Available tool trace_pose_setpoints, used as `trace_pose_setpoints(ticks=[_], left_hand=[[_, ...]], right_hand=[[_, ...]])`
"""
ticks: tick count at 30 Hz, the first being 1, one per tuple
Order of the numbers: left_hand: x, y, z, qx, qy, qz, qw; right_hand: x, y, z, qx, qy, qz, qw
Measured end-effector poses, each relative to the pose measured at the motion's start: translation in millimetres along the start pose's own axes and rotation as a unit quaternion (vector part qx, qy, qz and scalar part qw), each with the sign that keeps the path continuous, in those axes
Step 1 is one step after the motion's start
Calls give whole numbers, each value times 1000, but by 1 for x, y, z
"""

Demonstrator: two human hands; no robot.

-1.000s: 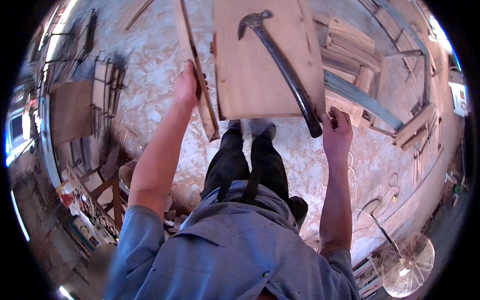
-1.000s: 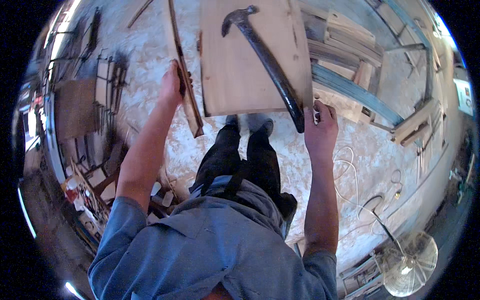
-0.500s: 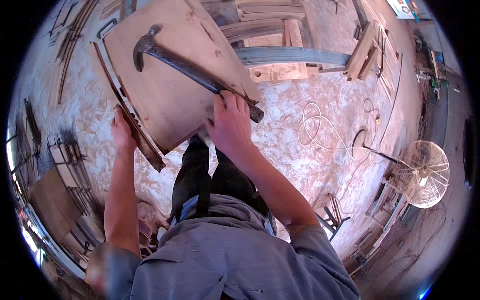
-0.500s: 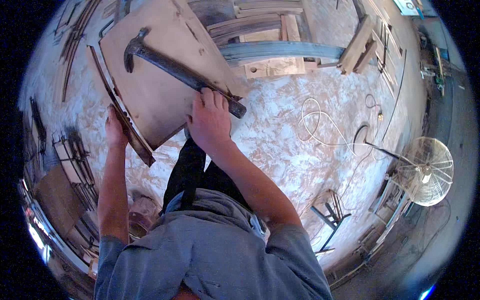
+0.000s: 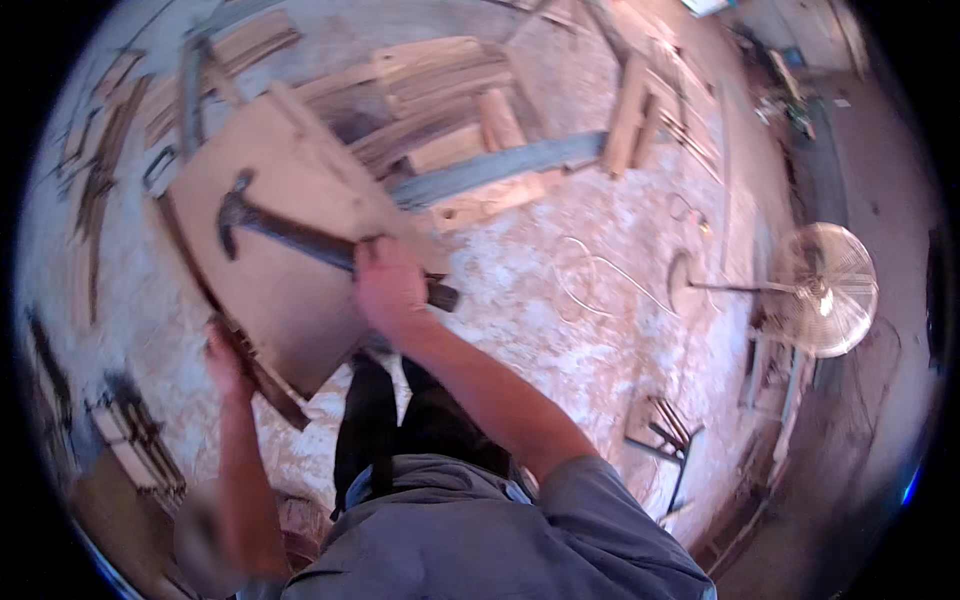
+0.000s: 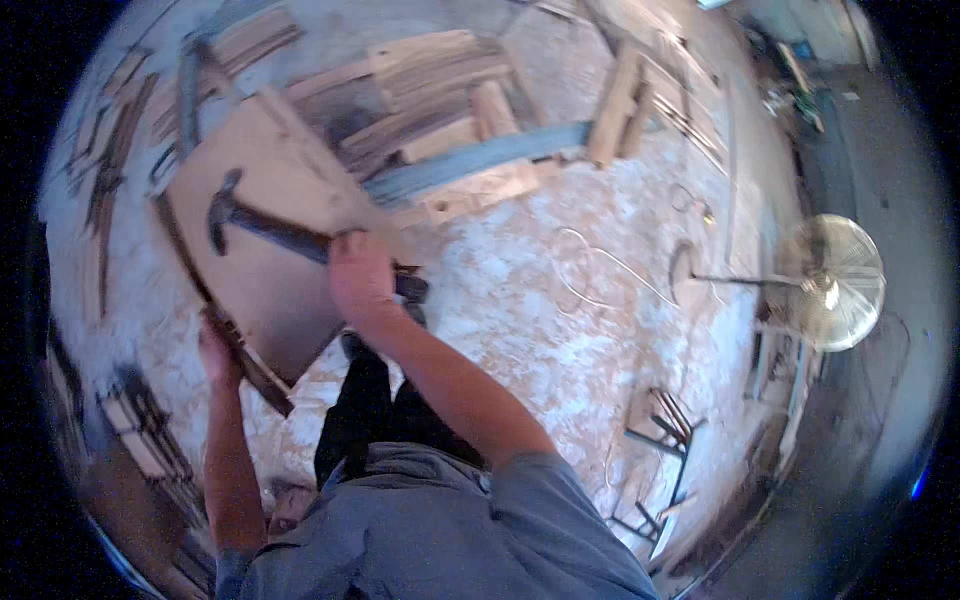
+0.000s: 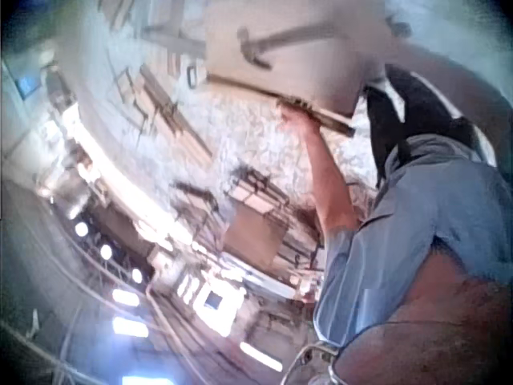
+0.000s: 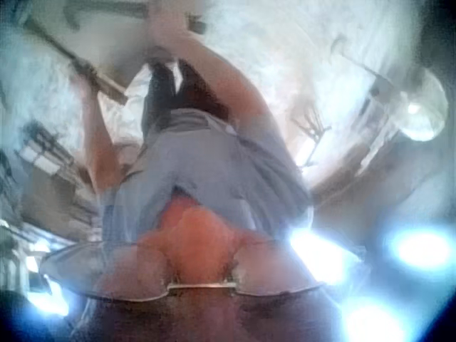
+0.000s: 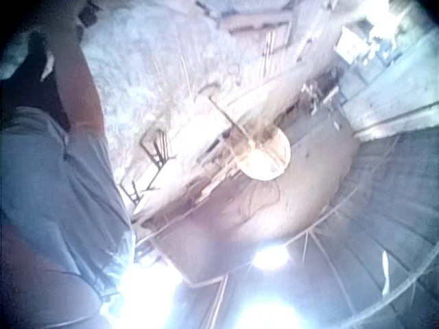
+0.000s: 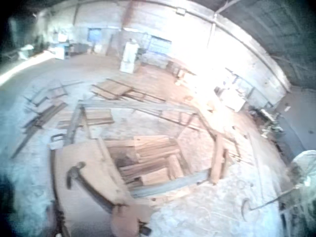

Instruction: The person uses a bow saw to cut a small wooden piece on a workbench. They then apply glue to the cut piece and attach it to a larger wooden assembly. Finally, they use an angle grinder with a sanding disc to smooth the edges of the joined wood.

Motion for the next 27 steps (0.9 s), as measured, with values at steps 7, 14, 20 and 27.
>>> trace_pose_setpoints(ticks=[7,14,20,27], left_hand=[[14,26,15,11,34,-33,999],[-4,2,8,1,45,35,998],[-8,21,17,-82,-39,231,969],[-27,20,32,-95,-179,370,907]], right_hand=[[-18,10,23,-61,87,-58,993],[-33,17,29,-112,124,-112,980],[-41,24,29,-129,125,-131,975],[-53,12,43,-122,92,-199,968]])
Point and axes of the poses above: each hand's wrist, its own z-axis away from the middle knuckle, its own x-axis out of the palm, y = z × x, the point moved 3 cm from there along -z, towards the middle knuckle, and after that the axes turned 9 degrees about -y, right-handed, at the moved point
